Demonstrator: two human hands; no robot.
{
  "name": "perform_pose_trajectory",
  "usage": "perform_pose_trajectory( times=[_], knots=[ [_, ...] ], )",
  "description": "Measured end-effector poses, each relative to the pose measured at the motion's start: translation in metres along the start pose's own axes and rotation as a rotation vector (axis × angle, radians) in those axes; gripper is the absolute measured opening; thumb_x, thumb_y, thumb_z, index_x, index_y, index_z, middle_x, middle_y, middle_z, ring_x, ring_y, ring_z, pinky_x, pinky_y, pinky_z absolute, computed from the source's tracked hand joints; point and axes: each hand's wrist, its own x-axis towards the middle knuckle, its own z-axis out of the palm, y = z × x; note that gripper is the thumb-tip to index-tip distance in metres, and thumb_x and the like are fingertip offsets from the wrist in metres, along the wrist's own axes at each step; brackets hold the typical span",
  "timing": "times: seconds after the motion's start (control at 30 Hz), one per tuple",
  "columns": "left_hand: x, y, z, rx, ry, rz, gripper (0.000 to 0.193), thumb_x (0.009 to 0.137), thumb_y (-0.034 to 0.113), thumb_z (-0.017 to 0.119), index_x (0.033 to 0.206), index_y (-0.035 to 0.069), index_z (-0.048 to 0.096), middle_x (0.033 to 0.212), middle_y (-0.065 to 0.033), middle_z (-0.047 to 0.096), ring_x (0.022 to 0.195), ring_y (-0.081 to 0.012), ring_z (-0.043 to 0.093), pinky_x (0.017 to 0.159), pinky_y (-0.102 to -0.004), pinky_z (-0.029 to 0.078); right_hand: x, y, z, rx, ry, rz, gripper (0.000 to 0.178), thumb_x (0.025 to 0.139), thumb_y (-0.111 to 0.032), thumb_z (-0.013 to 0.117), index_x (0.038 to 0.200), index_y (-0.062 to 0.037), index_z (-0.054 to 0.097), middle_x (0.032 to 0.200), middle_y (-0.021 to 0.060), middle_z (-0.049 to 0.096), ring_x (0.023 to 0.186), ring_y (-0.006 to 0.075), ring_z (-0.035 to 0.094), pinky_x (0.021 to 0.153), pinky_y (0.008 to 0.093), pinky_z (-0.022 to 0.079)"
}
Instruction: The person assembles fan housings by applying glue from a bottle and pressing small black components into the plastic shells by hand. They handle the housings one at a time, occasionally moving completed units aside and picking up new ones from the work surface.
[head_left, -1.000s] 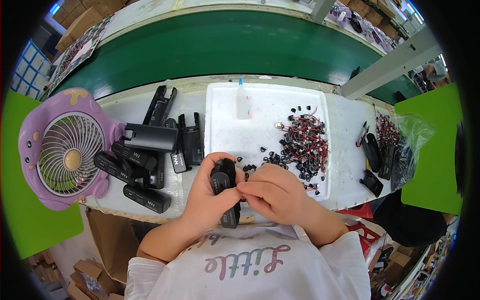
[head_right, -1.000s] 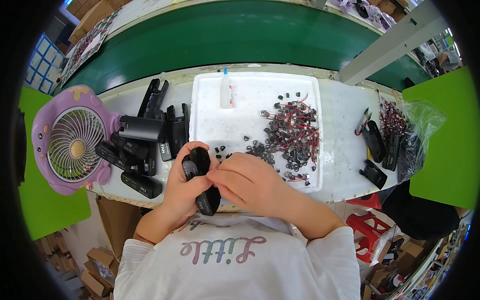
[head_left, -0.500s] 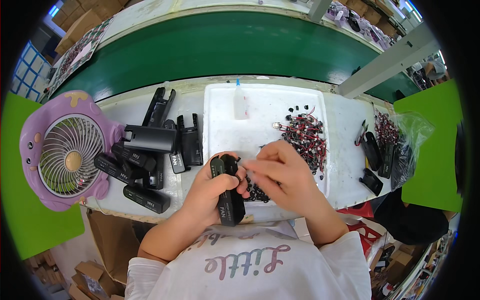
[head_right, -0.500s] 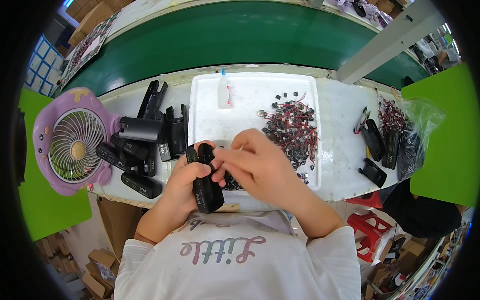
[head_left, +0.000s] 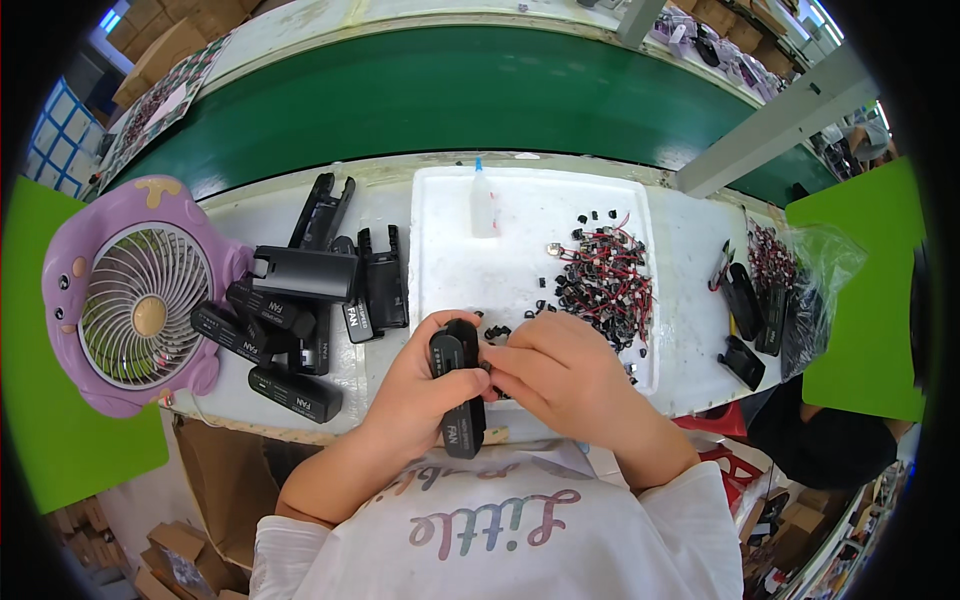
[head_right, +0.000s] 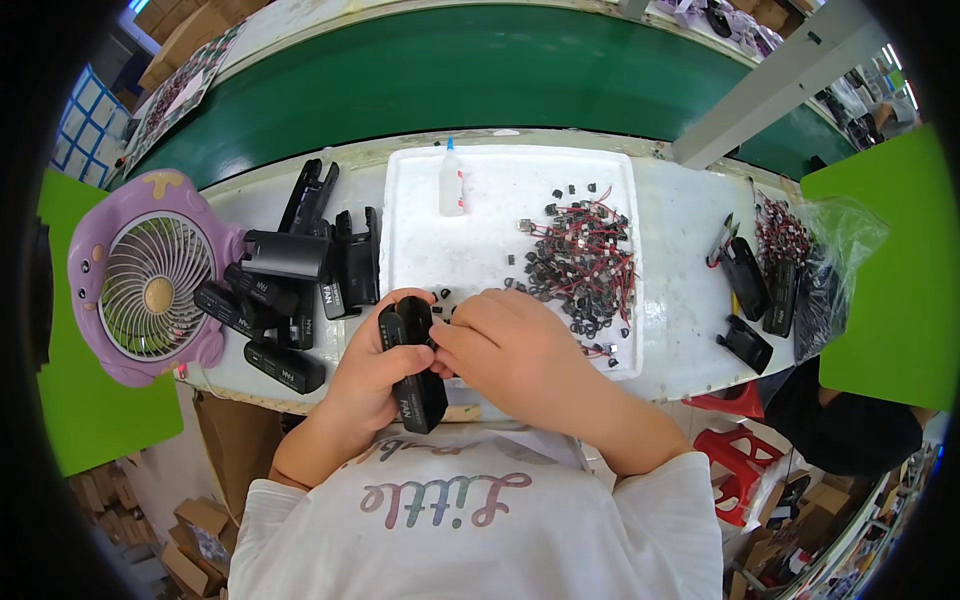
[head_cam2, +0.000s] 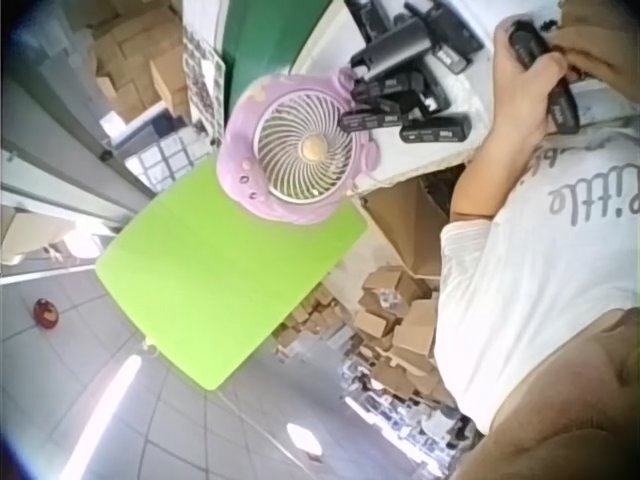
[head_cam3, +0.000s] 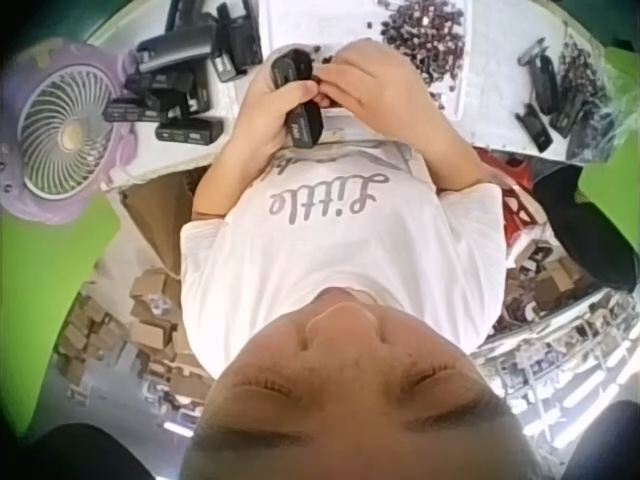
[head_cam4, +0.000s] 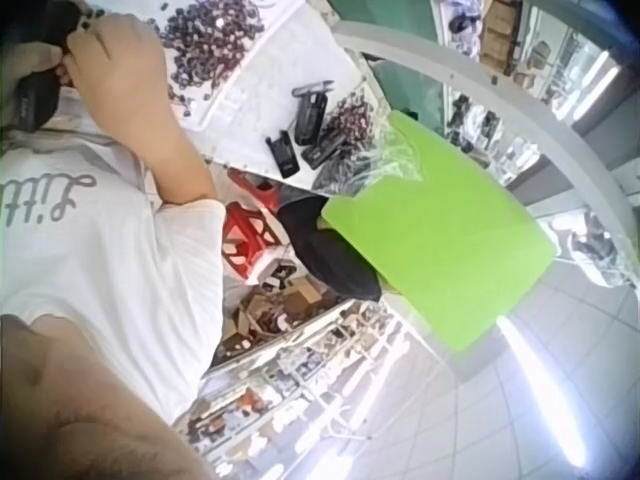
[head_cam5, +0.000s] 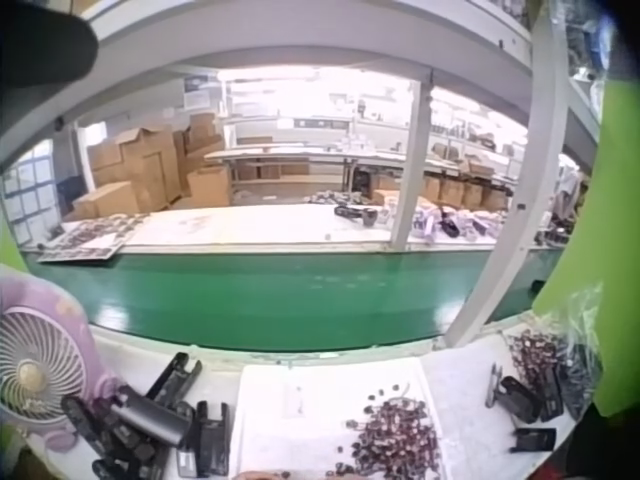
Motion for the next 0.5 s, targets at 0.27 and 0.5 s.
perform_pose_trajectory(
  times=[0.27,0.5],
  knots=[
    [-0.0016,0.0015,-0.0027,-0.004,-0.027,-0.02,0.046,0.071,-0.005,0.056,0.113,0.004,0.041,0.089,-0.008,0.055,0.074,-0.0157,0.056,0.067,-0.0299,0.049,0.0005,-0.0031,0.0013,0.038,0.009,-0.072,0.028,0.065,-0.004,0.069,0.092,-0.0024,0.062,0.081,0.0071,0.058,0.066,0.0217,0.055,0.056,0.0311,0.044],
    [-0.0038,0.0037,-0.002,0.016,-0.017,-0.024,0.046,0.07,-0.005,0.056,0.113,0.004,0.041,0.09,-0.0083,0.055,0.076,-0.016,0.057,0.068,-0.0296,0.049,0.0003,-0.0064,0.0002,0.04,-0.037,-0.075,0.031,0.064,-0.007,0.063,0.094,-0.0001,0.058,0.088,0.0092,0.055,0.078,0.0242,0.057,0.068,0.0333,0.048]
  ],
)
